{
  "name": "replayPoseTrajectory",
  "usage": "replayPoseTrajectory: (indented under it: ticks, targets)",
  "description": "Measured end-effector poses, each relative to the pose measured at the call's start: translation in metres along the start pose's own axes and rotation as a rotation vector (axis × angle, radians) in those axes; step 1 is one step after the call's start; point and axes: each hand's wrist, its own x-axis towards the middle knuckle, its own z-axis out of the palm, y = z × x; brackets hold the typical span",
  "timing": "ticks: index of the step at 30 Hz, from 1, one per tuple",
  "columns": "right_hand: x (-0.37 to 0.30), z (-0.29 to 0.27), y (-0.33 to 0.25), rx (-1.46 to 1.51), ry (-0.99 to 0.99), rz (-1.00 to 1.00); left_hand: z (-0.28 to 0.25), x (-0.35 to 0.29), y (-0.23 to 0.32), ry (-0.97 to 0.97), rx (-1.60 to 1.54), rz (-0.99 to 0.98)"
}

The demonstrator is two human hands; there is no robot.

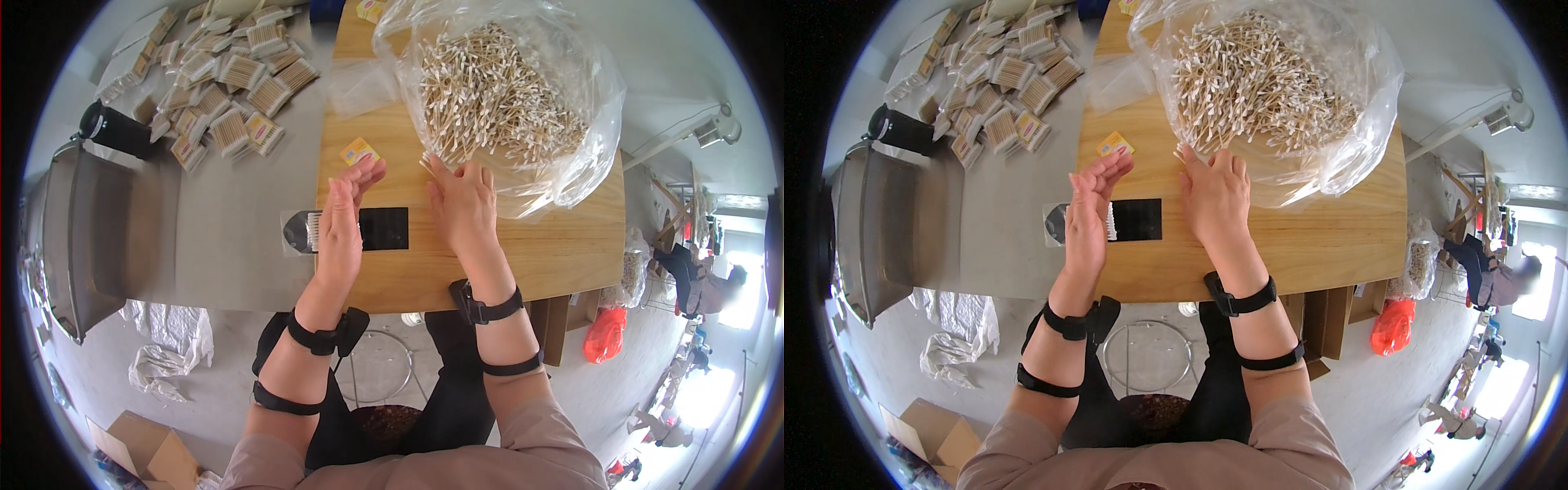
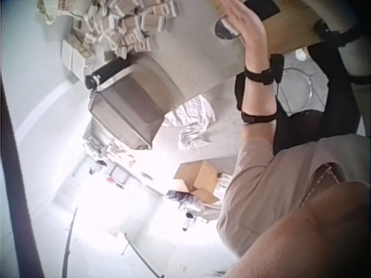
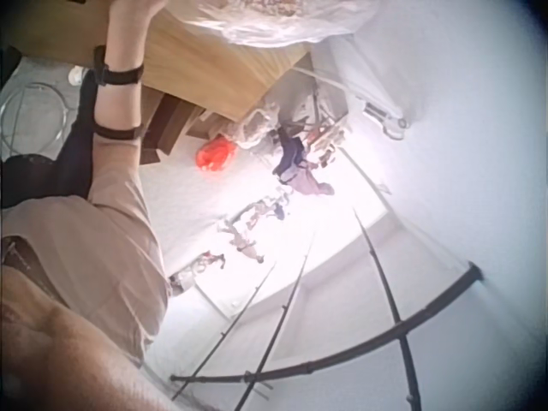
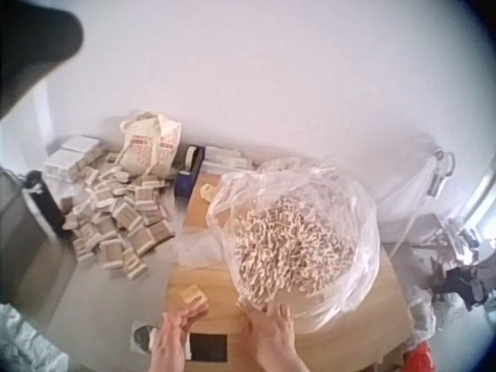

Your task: Manually organizing and inserting cotton swabs into small cardboard packages.

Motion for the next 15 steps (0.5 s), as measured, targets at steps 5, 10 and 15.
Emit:
replayPoseTrajectory:
  ticks: [5,10,15]
  targets:
    - [0.000,-0.003,-0.001,0.010,-0.107,-0.047,0.001,-0.002,-0.001,0.018,-0.033,-0.004]
    - [0.002,0.003,-0.011,-0.050,-0.069,-0.068,0.001,-0.002,-0.008,0.025,-0.060,0.007]
    - [0.007,0.006,-0.005,-0.080,-0.097,-0.021,-0.002,-0.002,-0.007,0.025,-0.063,0.013]
